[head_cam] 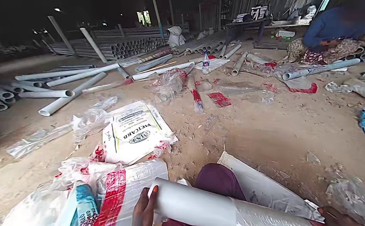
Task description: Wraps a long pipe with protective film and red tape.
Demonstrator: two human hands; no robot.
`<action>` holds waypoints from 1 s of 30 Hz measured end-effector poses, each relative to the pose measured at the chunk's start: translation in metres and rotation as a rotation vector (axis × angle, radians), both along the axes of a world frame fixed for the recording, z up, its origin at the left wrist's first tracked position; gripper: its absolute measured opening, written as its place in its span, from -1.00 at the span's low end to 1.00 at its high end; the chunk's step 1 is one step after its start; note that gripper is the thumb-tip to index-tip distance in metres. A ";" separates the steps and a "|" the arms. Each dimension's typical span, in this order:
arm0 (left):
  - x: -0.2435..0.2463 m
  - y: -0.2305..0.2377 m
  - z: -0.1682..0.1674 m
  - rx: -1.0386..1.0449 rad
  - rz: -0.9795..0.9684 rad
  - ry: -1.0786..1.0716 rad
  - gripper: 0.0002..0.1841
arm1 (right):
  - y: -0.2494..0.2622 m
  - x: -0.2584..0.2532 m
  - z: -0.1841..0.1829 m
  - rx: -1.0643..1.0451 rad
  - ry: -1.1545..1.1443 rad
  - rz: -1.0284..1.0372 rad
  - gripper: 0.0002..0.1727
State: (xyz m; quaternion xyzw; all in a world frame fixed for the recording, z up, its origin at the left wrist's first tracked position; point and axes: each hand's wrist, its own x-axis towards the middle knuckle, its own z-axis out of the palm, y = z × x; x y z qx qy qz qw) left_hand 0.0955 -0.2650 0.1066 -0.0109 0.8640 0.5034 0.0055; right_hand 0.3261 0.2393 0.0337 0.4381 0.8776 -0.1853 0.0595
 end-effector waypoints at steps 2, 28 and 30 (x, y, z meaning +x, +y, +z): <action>-0.011 0.008 -0.015 -0.089 0.087 0.134 -0.52 | -0.009 0.005 0.004 0.032 0.041 0.006 -0.56; -0.051 0.170 0.005 -0.400 -1.395 0.506 -0.72 | -0.220 -0.041 -0.005 0.350 0.855 -0.105 -0.58; -0.062 0.187 0.021 -0.426 -1.582 0.532 -0.74 | -0.224 -0.046 0.003 0.295 0.869 -0.083 -0.56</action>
